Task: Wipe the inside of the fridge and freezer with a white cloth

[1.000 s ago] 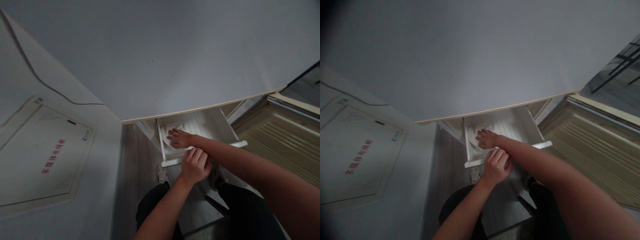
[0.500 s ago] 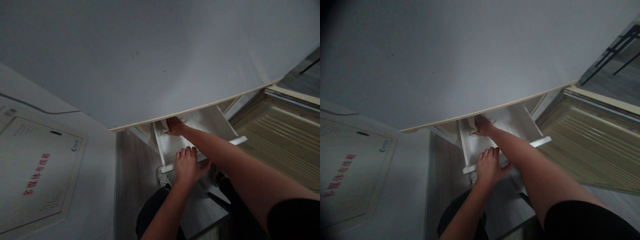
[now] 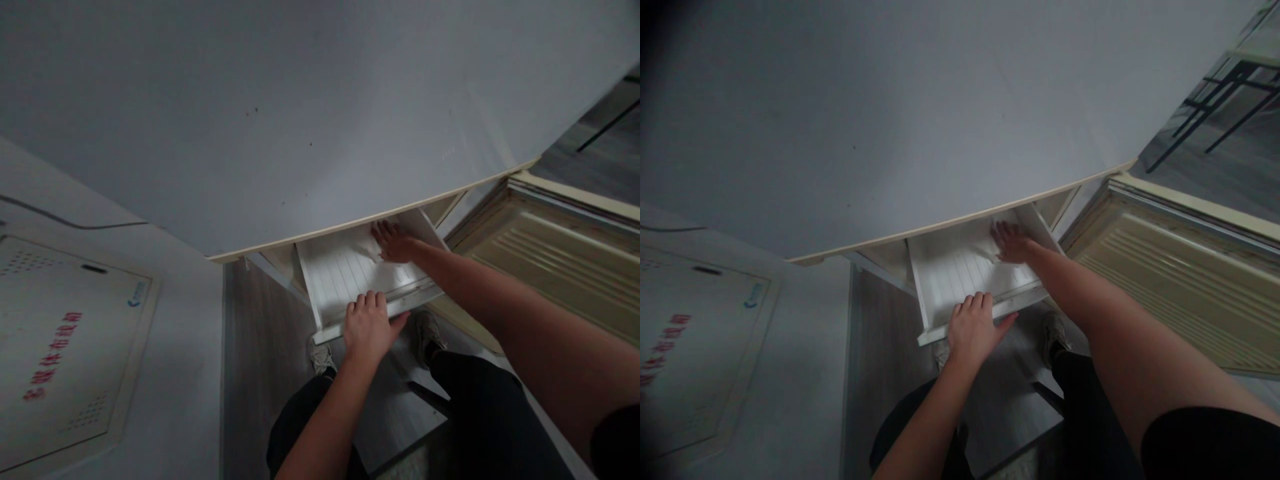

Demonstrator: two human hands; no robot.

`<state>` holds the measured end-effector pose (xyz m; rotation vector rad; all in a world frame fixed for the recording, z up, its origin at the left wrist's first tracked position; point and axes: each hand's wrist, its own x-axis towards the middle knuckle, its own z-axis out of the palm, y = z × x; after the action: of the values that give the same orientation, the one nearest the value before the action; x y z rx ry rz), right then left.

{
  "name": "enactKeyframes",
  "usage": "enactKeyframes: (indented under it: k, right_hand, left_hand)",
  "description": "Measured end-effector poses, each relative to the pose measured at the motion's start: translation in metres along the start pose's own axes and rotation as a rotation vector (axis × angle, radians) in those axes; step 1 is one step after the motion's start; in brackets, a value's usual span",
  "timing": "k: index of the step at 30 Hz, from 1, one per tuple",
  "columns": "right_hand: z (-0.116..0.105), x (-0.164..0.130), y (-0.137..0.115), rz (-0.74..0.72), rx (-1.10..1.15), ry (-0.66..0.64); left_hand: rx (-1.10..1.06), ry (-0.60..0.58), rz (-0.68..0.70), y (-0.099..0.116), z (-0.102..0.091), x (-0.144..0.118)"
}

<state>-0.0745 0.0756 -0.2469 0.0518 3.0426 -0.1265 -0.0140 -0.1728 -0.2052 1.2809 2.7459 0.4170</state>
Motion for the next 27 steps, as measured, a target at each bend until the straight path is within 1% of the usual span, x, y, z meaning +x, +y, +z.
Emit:
enactKeyframes:
  k: [3, 7, 9, 11, 12, 14, 17, 19, 21, 22, 24, 27]
  right_hand:
    - [0.006, 0.008, -0.025, -0.137, -0.015, -0.07]
    - [0.009, 0.039, -0.082, -0.415, -0.102, -0.254]
    - [0.011, 0.052, -0.108, -0.477, -0.123, -0.279]
    - [0.015, 0.06, -0.12, -0.485, -0.117, -0.271]
    - [0.016, 0.061, -0.119, -0.479, -0.111, -0.27]
    - [0.017, 0.059, -0.1, -0.444, -0.104, -0.28]
    - [0.009, 0.043, -0.047, -0.302, -0.089, -0.332]
    - [0.0, 0.028, -0.009, -0.161, -0.056, -0.38]
    - [-0.008, 0.012, 0.019, 0.004, -0.029, -0.41]
    - [-0.011, 0.005, 0.027, 0.052, -0.029, -0.41]
    - [-0.014, -0.004, 0.033, 0.1, -0.052, -0.429]
    - [-0.012, -0.008, 0.024, 0.142, -0.103, -0.481]
  left_hand:
    - [0.0, -0.01, -0.012, 0.0, 0.002, 0.001]
    - [0.022, -0.026, -0.038, 0.001, 0.002, 0.003]
    - [0.031, -0.044, -0.033, 0.001, 0.0, 0.004]
    - [0.037, -0.051, -0.032, 0.001, -0.001, 0.003]
    - [0.04, -0.047, -0.035, 0.001, -0.002, 0.003]
    - [0.049, -0.029, -0.037, 0.001, -0.003, 0.002]
    - [0.045, -0.02, -0.017, 0.001, -0.002, 0.001]
    - [0.038, -0.024, -0.012, 0.001, -0.002, 0.001]
    - [0.031, -0.022, -0.015, 0.001, -0.002, 0.001]
    - [0.028, -0.022, -0.015, 0.001, -0.002, 0.001]
    - [0.025, -0.024, -0.009, 0.001, -0.002, 0.002]
    - [0.028, -0.024, 0.006, 0.0, -0.001, 0.002]
